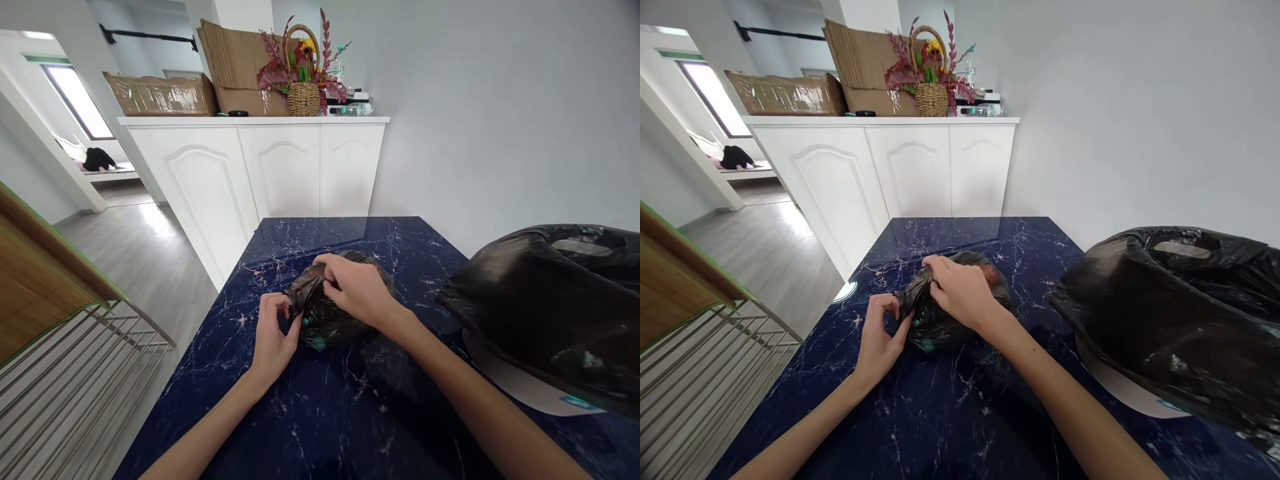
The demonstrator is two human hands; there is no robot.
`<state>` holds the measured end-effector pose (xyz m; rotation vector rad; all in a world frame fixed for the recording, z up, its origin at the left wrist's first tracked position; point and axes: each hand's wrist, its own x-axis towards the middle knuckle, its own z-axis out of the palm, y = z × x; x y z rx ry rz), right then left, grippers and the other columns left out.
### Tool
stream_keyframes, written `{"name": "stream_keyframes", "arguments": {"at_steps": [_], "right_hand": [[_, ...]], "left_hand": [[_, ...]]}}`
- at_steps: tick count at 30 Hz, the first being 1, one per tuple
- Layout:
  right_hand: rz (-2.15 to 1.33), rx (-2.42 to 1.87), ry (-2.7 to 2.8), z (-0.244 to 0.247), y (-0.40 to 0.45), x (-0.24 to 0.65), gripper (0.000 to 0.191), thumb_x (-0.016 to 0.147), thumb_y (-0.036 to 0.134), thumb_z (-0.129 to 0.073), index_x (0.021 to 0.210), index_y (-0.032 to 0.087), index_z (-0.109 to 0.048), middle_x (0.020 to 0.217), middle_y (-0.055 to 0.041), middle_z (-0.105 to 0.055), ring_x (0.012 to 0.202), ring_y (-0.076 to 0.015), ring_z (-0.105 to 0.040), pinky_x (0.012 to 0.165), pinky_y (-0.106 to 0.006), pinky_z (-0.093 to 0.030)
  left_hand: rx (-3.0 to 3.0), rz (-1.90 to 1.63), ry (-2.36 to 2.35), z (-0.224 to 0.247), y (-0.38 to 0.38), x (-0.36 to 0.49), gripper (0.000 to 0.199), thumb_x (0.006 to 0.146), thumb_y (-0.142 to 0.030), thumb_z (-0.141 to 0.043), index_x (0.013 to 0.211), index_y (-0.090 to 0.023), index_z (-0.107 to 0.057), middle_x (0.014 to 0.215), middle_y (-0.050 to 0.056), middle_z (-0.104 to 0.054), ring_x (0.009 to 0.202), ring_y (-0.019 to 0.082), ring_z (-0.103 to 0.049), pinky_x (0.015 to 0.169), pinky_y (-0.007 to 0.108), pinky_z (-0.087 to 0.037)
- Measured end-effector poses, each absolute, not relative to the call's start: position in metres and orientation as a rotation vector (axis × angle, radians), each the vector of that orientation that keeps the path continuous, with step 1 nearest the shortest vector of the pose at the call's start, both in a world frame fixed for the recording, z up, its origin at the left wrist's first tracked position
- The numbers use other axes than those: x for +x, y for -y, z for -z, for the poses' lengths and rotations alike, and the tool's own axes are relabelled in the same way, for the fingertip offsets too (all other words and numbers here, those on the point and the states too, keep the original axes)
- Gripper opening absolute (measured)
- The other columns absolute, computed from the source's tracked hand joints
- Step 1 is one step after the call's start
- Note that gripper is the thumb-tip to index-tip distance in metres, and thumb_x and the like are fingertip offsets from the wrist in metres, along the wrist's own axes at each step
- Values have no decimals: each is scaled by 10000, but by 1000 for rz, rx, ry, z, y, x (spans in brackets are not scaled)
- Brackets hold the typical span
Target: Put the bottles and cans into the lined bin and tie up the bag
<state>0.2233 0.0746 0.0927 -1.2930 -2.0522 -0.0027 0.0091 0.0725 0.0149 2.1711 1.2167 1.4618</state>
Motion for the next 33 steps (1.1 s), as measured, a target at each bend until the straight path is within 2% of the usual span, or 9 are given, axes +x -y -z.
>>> {"name": "stream_keyframes", "arguments": {"at_steps": [7, 10, 13, 15, 18, 21, 26, 29, 33], "right_hand": [[131, -1398, 1527, -122, -86, 261, 261, 980, 176, -499, 1201, 181, -638, 797, 13, -604, 641, -155, -560, 681, -315, -457], [112, -1418, 1327, -130, -91, 283, 242, 954, 179, -542, 1183, 195, -620, 874, -8, -610, 638, -154, -577, 693, -344, -513], [202, -1335, 1280, -143, -78, 282, 289, 927, 187, -621, 1213, 225, -594, 1109, -93, -611, 870, -218, -660, 810, -408, -586], [287, -1185, 1373, -154, -61, 267, 307, 956, 170, -605, 1247, 265, -580, 1218, -114, -589, 1074, -254, -649, 950, -434, -587], [193, -873, 1770, -164, -37, 235, 245, 1027, 129, -519, 1190, 294, -598, 1130, -53, -669, 1065, -219, -665, 971, -391, -579], [18, -799, 2280, -157, -34, 213, 213, 1067, 113, -479, 1174, 220, -629, 1154, -71, -717, 1075, -220, -679, 942, -367, -567], [28, -1336, 2620, -127, -60, 213, 239, 1077, 82, -443, 1160, 126, -662, 1130, -126, -747, 1011, -261, -708, 951, -390, -517], [31, -1510, 2611, -121, -69, 220, 259, 1120, 161, -408, 1171, 141, -661, 1012, -105, -771, 927, -259, -731, 966, -395, -482], [-99, -1789, 2552, -125, -66, 226, 320, 1146, 315, -396, 1216, 181, -678, 938, -112, -773, 864, -283, -741, 741, -338, -458]], "left_hand": [[1950, -1459, -1434, 5, -98, -8, 129, 1034, -366, -595, 1049, -257, -528, 877, 13, -610, 757, 211, -641, 640, 324, -522], [1898, -1499, -1540, 9, -111, -18, 180, 1058, -419, -564, 1106, -248, -535, 930, 39, -619, 818, 243, -660, 702, 377, -557], [1956, -1570, -1583, 3, -113, -21, 367, 1004, -451, -671, 1247, -239, -497, 1111, 83, -572, 1011, 283, -648, 865, 454, -579], [2182, -1735, -1564, -5, -108, -20, 543, 932, -402, -787, 1333, -244, -457, 1275, 127, -513, 1197, 324, -600, 1009, 516, -544], [2639, -1995, -1343, -17, -97, -16, 662, 872, -229, -855, 1385, -288, -442, 1370, 139, -497, 1275, 323, -579, 1031, 500, -533], [2940, -1812, -1120, -24, -88, -11, 521, 936, -136, -764, 1360, -300, -508, 1293, 100, -627, 1196, 289, -648, 1029, 482, -512], [3039, -1137, -929, -26, -83, -6, 262, 1066, -119, -553, 1312, -209, -567, 1141, 64, -781, 1031, 228, -749, 1146, 488, -432], [2998, -1079, -924, -24, -82, -7, 146, 1088, -181, -549, 1226, -185, -597, 1071, 63, -775, 942, 222, -741, 1048, 451, -480], [2993, -1102, -805, -23, -78, -7, 63, 1080, -178, -571, 1088, -178, -634, 894, 19, -738, 749, 175, -670, 911, 402, -500]]}}
